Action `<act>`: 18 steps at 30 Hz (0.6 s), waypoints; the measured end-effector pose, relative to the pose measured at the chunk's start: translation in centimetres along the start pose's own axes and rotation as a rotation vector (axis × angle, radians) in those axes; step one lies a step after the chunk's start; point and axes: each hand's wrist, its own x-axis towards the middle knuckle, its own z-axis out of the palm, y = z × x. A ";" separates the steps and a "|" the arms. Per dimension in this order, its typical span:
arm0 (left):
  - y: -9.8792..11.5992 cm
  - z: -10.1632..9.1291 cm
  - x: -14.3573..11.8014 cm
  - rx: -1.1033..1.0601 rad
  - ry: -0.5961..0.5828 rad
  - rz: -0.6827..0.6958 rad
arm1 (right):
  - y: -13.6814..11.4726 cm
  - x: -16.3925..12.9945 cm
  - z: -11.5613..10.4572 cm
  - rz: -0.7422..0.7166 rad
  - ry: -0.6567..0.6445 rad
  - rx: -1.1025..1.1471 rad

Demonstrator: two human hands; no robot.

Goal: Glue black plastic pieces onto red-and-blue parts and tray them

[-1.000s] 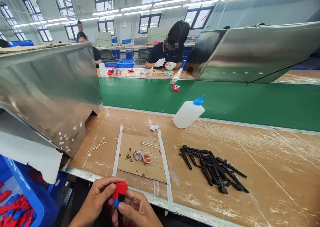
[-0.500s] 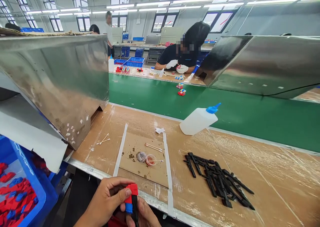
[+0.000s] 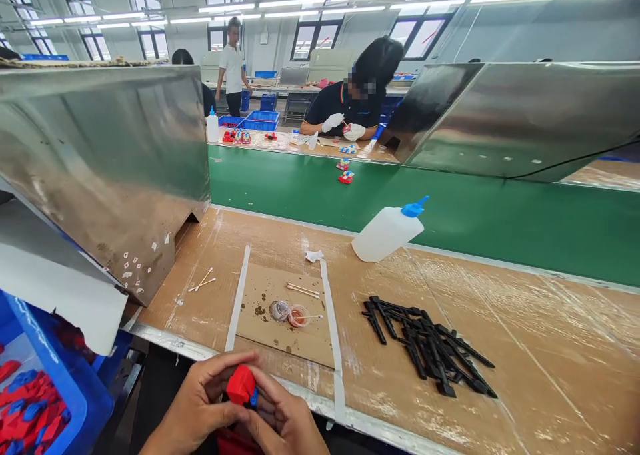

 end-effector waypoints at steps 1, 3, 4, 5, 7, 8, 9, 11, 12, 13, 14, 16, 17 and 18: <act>-0.1 -0.2 -0.1 0.051 0.005 0.026 | -0.1 -0.1 -0.1 -0.023 0.005 -0.086; -0.6 -0.6 -0.4 0.190 0.041 0.105 | -0.3 -0.4 -0.3 -0.073 0.049 -0.257; -0.9 -0.7 -0.6 0.264 0.065 0.151 | -0.2 -0.5 -0.3 -0.095 0.078 -0.332; -1.2 -0.8 -0.8 0.328 0.085 0.190 | 0.0 -0.7 -0.3 -0.112 0.115 -0.395; -1.7 -1.0 -1.1 0.423 0.118 0.242 | 0.6 -0.9 -0.1 -0.142 0.202 -0.475; -1.8 -1.1 -1.3 0.452 0.130 0.252 | 1.0 -1.0 0.1 -0.155 0.244 -0.493; -1.8 -1.2 -1.3 0.469 0.135 0.252 | 1.5 -1.0 0.4 -0.167 0.278 -0.500; -1.4 -1.3 -1.2 0.456 0.118 0.231 | 2.4 -1.0 0.9 -0.202 0.311 -0.492; -1.1 -1.3 -1.1 0.414 0.095 0.209 | 2.8 -0.9 1.1 -0.221 0.310 -0.486; -0.8 -1.3 -0.9 0.355 0.068 0.182 | 3.1 -0.8 1.4 -0.239 0.310 -0.480; -0.5 -1.3 -0.7 0.289 0.045 0.153 | 3.3 -0.7 1.6 -0.257 0.318 -0.477; -0.1 -1.3 -0.4 0.176 0.027 0.112 | 3.4 -0.5 1.9 -0.296 0.366 -0.479; 0.0 -1.3 -0.3 0.143 0.029 0.104 | 3.3 -0.5 2.0 -0.316 0.400 -0.486; -0.1 -1.3 -0.2 0.121 0.035 0.106 | 3.2 -0.5 2.1 -0.336 0.431 -0.495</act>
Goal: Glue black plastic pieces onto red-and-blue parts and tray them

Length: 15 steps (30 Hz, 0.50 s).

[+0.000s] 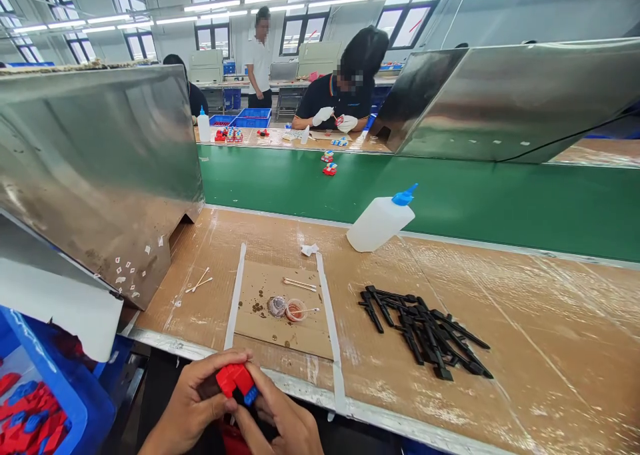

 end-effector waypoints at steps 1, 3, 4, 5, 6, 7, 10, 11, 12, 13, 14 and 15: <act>-0.2 0.0 0.0 -0.026 0.010 0.003 | -0.1 0.0 0.0 -0.016 0.025 -0.012; -0.6 0.1 0.1 -0.103 0.020 -0.001 | -0.4 -0.1 -0.2 -0.039 0.044 -0.030; -0.9 0.2 0.1 -0.142 0.022 -0.008 | -0.4 -0.1 -0.3 -0.042 0.045 -0.035; -1.1 0.2 0.1 -0.177 0.020 -0.017 | -0.5 -0.2 -0.4 -0.040 0.044 -0.037; -1.3 0.3 0.2 -0.203 0.017 -0.023 | -0.5 -0.2 -0.5 -0.037 0.043 -0.036; -1.4 0.5 0.3 -0.217 0.013 -0.027 | -0.5 -0.2 -0.6 -0.034 0.045 -0.035; -1.6 1.0 0.6 -0.214 0.013 -0.032 | -0.4 -0.2 -1.0 -0.041 0.056 -0.025; -1.7 1.1 0.7 -0.209 0.017 -0.034 | -0.4 -0.2 -1.1 -0.047 0.057 -0.029; -1.6 1.4 0.8 -0.204 0.020 -0.036 | -0.3 -0.2 -1.2 -0.054 0.058 -0.040; -1.6 1.6 0.9 -0.199 0.023 -0.037 | -0.2 -0.3 -1.3 -0.063 0.057 -0.056; -1.6 1.8 1.0 -0.198 0.023 -0.037 | 0.0 -0.3 -1.4 -0.075 0.057 -0.076; -1.5 2.0 1.0 -0.203 0.015 -0.035 | 0.2 -0.4 -1.5 -0.091 0.056 -0.094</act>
